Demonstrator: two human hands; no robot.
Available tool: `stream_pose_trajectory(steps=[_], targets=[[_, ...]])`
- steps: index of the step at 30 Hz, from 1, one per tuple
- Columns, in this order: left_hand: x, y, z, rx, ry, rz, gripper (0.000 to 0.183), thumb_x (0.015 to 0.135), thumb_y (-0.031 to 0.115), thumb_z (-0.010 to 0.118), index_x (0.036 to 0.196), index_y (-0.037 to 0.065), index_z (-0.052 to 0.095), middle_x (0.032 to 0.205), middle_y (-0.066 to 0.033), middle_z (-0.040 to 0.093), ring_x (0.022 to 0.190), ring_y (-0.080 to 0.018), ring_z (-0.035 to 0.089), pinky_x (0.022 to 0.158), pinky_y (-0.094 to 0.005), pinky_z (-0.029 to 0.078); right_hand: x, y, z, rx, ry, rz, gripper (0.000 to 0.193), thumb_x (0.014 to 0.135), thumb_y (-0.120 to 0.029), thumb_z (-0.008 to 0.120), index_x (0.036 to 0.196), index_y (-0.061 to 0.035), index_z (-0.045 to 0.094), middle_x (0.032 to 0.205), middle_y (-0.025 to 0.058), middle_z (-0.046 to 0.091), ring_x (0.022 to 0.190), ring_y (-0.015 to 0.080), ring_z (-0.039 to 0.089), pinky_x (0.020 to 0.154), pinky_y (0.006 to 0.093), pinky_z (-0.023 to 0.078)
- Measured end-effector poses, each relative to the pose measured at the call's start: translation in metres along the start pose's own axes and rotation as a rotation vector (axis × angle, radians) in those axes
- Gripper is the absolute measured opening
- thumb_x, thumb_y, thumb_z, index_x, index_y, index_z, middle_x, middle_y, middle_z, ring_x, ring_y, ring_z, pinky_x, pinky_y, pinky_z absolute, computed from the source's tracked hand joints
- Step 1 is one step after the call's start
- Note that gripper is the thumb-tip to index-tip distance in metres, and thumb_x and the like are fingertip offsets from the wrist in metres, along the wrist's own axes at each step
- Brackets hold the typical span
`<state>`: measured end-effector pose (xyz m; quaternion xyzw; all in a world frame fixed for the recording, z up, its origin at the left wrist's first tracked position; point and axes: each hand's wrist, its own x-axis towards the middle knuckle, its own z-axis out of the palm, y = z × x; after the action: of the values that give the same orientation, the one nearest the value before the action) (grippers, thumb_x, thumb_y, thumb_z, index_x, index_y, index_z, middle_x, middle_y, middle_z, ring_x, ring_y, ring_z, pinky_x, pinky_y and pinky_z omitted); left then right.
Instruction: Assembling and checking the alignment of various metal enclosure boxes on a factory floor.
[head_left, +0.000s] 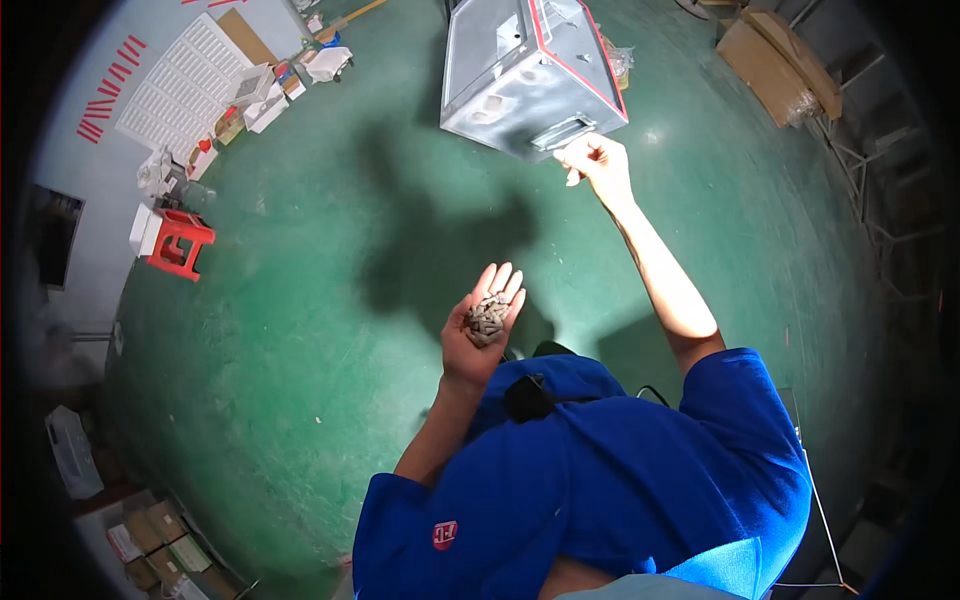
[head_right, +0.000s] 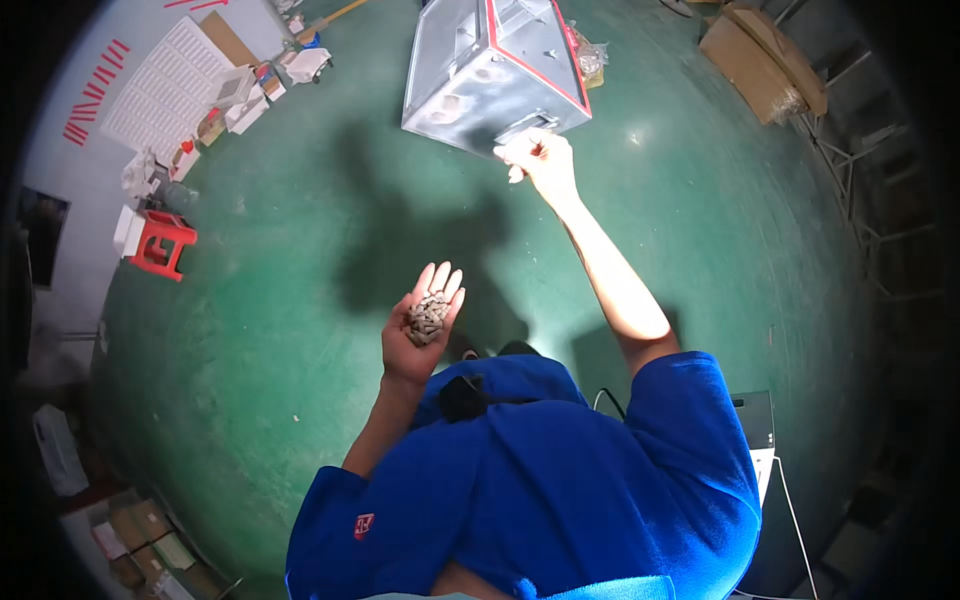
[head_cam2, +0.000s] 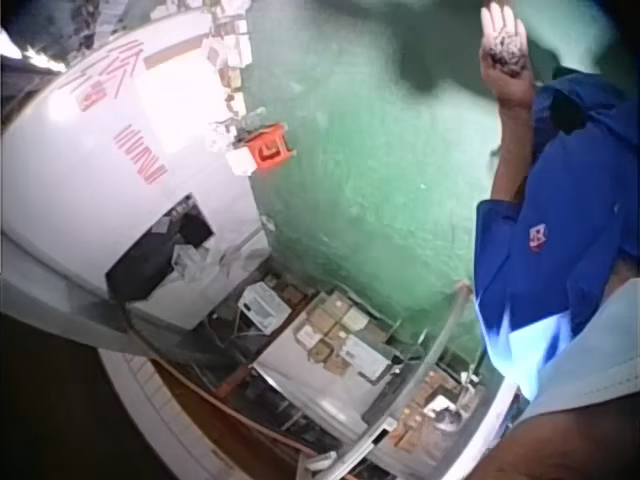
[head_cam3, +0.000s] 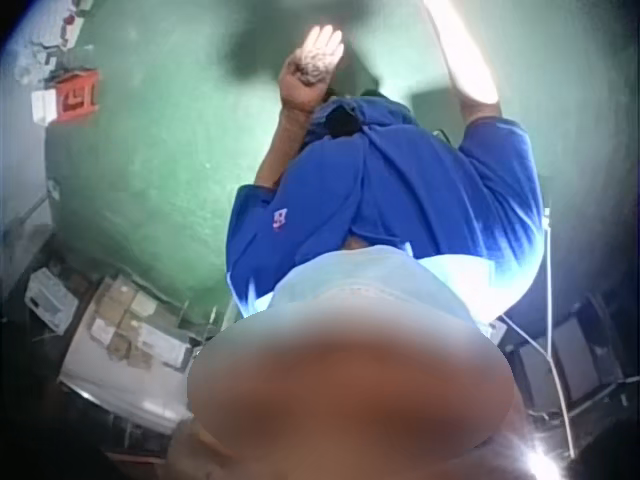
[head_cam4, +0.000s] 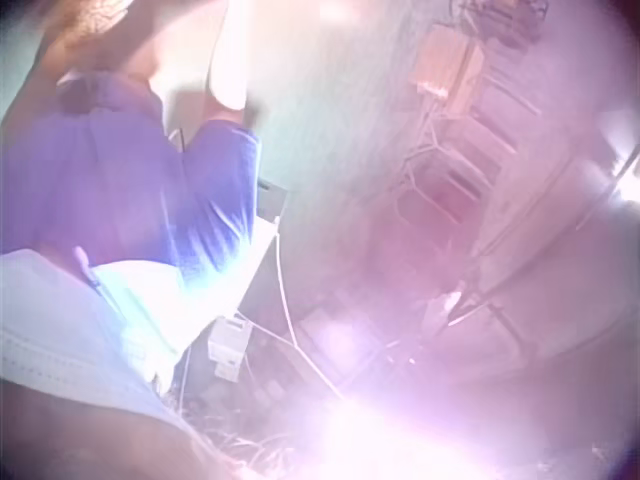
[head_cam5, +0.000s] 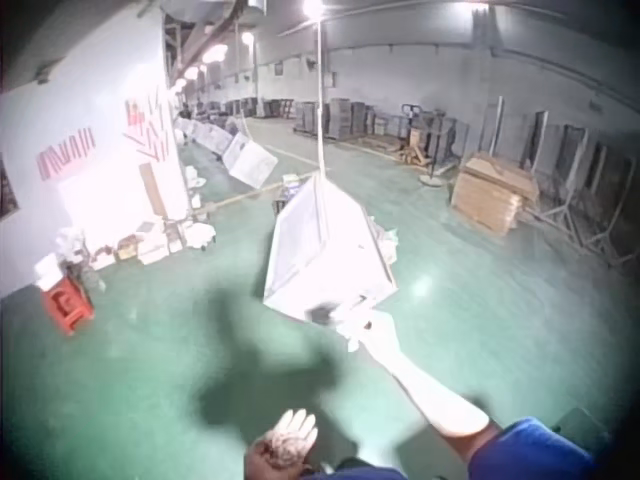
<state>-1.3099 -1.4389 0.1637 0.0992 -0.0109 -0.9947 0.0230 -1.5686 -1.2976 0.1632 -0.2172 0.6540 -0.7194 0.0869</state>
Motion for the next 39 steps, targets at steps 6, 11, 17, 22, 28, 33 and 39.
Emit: stream_pose_trajectory(steps=[6,11,17,22,28,33,39], targets=[[0.055,0.047,0.002,-0.020,0.134,-0.017,0.049,0.092,0.012,0.034,0.139,-0.002,0.028,0.146,-0.0178,0.027,0.137,-0.0313,0.021,0.114,-0.0436,0.020,0.082,0.034,0.005,0.206,0.297,0.028,0.011,0.078,0.005,0.062,0.088,0.0087,0.064,0.080,0.0133,0.066,0.064,0.0180,0.064,0.059,0.0269,0.054],[0.106,0.056,0.007,-0.091,0.210,-0.103,0.044,0.092,0.012,0.032,0.132,-0.004,0.039,0.139,-0.0178,0.038,0.133,-0.0314,0.030,0.113,-0.0438,0.024,0.132,0.049,0.000,0.169,0.396,-0.028,0.010,0.080,0.000,0.064,0.087,0.0070,0.063,0.081,0.0120,0.066,0.069,0.0164,0.064,0.063,0.0280,0.054],[0.183,0.085,0.035,0.024,0.164,-0.084,0.044,0.091,0.013,0.032,0.132,-0.003,0.040,0.139,-0.0171,0.040,0.134,-0.0308,0.030,0.113,-0.0433,0.024,0.157,0.085,-0.010,0.052,0.446,-0.090,0.005,0.079,-0.001,0.066,0.080,0.0032,0.063,0.075,0.0076,0.066,0.062,0.0112,0.061,0.061,0.0229,0.049],[0.224,0.094,0.044,-0.055,0.126,-0.128,0.047,0.090,0.010,0.035,0.135,-0.003,0.034,0.141,-0.0188,0.035,0.136,-0.0310,0.024,0.115,-0.0440,0.018,0.144,0.067,-0.007,-0.057,0.442,-0.065,0.003,0.077,-0.001,0.065,0.078,0.0005,0.063,0.072,0.0052,0.064,0.065,0.0102,0.059,0.063,0.0239,0.049],[0.260,0.111,0.046,-0.097,0.075,-0.259,0.052,0.090,0.012,0.036,0.139,-0.003,0.027,0.147,-0.0168,0.024,0.139,-0.0292,0.015,0.115,-0.0435,0.016,0.142,0.061,0.002,-0.283,0.557,-0.210,0.005,0.072,-0.003,0.068,0.076,-0.0034,0.064,0.074,0.0048,0.065,0.065,0.0104,0.059,0.059,0.0239,0.048],[0.284,0.144,0.048,0.034,0.021,-0.372,0.061,0.089,0.016,0.039,0.144,0.002,0.015,0.150,-0.0134,0.019,0.140,-0.0280,0.012,0.115,-0.0429,0.016,0.143,0.060,0.016,-0.530,0.666,-0.241,0.006,0.073,-0.004,0.068,0.076,-0.0024,0.063,0.074,0.0054,0.064,0.067,0.0122,0.061,0.061,0.0254,0.049],[0.300,0.180,0.047,0.078,0.045,-0.480,0.056,0.092,0.017,0.033,0.142,-0.001,0.018,0.149,-0.0149,0.021,0.139,-0.0291,0.017,0.115,-0.0428,0.016,0.140,0.071,0.027,-0.494,0.833,-0.154,0.009,0.079,-0.004,0.067,0.086,0.0016,0.064,0.084,0.0072,0.065,0.074,0.0118,0.062,0.070,0.0259,0.051]])
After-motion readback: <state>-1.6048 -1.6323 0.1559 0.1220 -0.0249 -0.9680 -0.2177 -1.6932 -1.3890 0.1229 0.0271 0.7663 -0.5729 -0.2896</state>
